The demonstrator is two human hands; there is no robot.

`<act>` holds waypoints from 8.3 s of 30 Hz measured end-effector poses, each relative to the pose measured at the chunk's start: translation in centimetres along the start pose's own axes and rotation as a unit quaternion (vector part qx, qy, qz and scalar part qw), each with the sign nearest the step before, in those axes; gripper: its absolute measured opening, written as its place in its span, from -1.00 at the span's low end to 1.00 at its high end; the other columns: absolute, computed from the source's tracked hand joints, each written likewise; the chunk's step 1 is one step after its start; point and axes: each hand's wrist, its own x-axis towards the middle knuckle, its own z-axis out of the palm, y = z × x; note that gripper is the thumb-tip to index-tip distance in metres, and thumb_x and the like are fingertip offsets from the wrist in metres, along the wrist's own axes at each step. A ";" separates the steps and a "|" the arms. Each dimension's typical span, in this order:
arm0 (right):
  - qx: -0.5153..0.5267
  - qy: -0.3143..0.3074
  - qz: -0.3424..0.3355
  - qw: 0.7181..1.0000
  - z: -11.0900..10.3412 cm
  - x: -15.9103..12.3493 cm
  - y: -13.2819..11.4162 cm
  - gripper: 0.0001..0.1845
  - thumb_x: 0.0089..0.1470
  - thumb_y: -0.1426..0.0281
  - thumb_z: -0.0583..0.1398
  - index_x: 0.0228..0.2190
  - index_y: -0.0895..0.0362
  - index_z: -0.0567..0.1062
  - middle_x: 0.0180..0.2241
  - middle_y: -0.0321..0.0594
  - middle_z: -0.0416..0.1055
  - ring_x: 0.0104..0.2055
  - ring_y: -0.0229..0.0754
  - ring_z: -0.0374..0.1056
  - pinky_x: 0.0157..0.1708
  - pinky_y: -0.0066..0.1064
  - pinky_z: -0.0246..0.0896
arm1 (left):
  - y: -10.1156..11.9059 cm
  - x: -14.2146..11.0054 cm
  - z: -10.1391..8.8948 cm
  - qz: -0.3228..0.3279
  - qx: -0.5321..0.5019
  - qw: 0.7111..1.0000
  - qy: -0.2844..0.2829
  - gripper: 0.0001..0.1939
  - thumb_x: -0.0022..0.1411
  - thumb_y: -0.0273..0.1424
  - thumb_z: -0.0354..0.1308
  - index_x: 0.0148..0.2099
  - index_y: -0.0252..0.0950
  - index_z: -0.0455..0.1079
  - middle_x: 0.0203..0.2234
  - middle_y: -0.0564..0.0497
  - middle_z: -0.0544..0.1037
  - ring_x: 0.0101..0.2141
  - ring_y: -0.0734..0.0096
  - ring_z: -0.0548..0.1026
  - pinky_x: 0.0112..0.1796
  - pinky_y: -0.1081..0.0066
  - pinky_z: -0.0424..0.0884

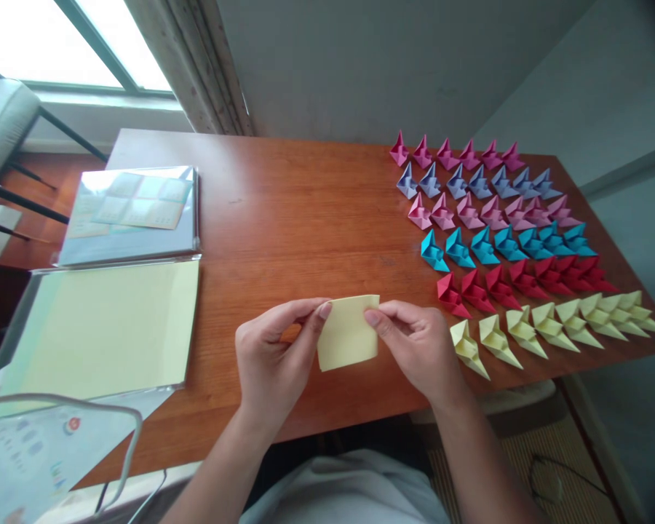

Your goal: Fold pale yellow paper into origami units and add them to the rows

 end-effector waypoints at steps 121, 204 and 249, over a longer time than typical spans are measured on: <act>-0.089 -0.032 -0.123 0.988 -0.3 -3.4 -1.3 -0.51 0.28 0.03 0.14 0.10 0.03 0.44 0.06 -0.09 0.45 0.06 -0.06 0.41 -0.02 -0.32 0.40 | 0.6 0.8 -0.1 -0.018 0.061 0.987 -0.149 -0.86 0.27 -0.40 0.14 -0.35 -0.27 0.47 -0.45 0.04 0.58 -0.41 0.39 0.50 -0.32 0.42 0.36; -0.334 -0.070 -0.468 0.815 0.6 -3.6 3.8 -0.72 0.20 0.65 0.25 -0.05 0.32 0.57 0.03 -0.01 0.56 0.15 0.03 0.43 0.06 -0.14 0.41 | -1.3 -0.8 -4.1 0.448 0.548 0.663 -0.243 -0.62 0.39 -0.56 0.01 0.21 -0.51 0.38 -0.28 -0.04 0.54 -0.38 0.42 0.46 -0.46 0.37 0.33; -0.329 -0.073 -0.455 0.824 0.5 -3.7 3.8 -0.71 0.16 0.63 0.23 -0.10 0.17 0.60 -0.04 -0.17 0.61 0.04 0.00 0.45 0.02 -0.07 0.36 | -1.1 -1.4 -4.6 0.442 0.514 0.676 -0.287 -0.63 0.38 -0.56 0.00 0.14 -0.39 0.46 0.19 -0.13 0.44 -0.19 0.34 0.47 -0.33 0.33 0.41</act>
